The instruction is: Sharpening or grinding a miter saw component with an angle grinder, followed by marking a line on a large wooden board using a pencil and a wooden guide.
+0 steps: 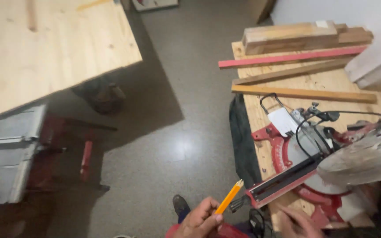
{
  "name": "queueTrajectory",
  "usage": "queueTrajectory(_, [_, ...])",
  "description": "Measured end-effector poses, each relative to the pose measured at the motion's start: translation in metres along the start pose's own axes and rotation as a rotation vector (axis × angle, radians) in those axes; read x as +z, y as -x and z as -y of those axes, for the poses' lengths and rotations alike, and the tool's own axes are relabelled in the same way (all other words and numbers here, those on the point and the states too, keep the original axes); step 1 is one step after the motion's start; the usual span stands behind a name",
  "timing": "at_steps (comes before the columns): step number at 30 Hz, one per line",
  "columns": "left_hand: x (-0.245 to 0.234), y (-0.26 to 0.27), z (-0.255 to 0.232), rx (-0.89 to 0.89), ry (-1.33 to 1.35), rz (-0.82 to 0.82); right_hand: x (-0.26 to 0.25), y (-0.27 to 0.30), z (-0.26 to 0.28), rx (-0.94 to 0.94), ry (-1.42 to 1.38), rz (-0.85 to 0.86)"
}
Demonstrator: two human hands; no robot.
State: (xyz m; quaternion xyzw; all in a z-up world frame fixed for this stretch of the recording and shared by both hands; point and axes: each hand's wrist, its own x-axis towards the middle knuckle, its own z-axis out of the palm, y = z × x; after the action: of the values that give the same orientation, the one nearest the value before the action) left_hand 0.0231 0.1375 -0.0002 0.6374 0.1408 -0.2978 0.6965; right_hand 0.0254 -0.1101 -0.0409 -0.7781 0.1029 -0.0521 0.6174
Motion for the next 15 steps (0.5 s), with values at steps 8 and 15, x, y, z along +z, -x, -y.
queueTrajectory(8, [-0.129,0.044,-0.015,0.113,-0.352,0.087,0.154,-0.03,0.108,-0.257,-0.113,0.428])
queueTrajectory(15, [-0.199,0.052,-0.028,0.138,-0.383,-0.045,0.24,-0.056,0.149,-0.235,-0.046,0.546])
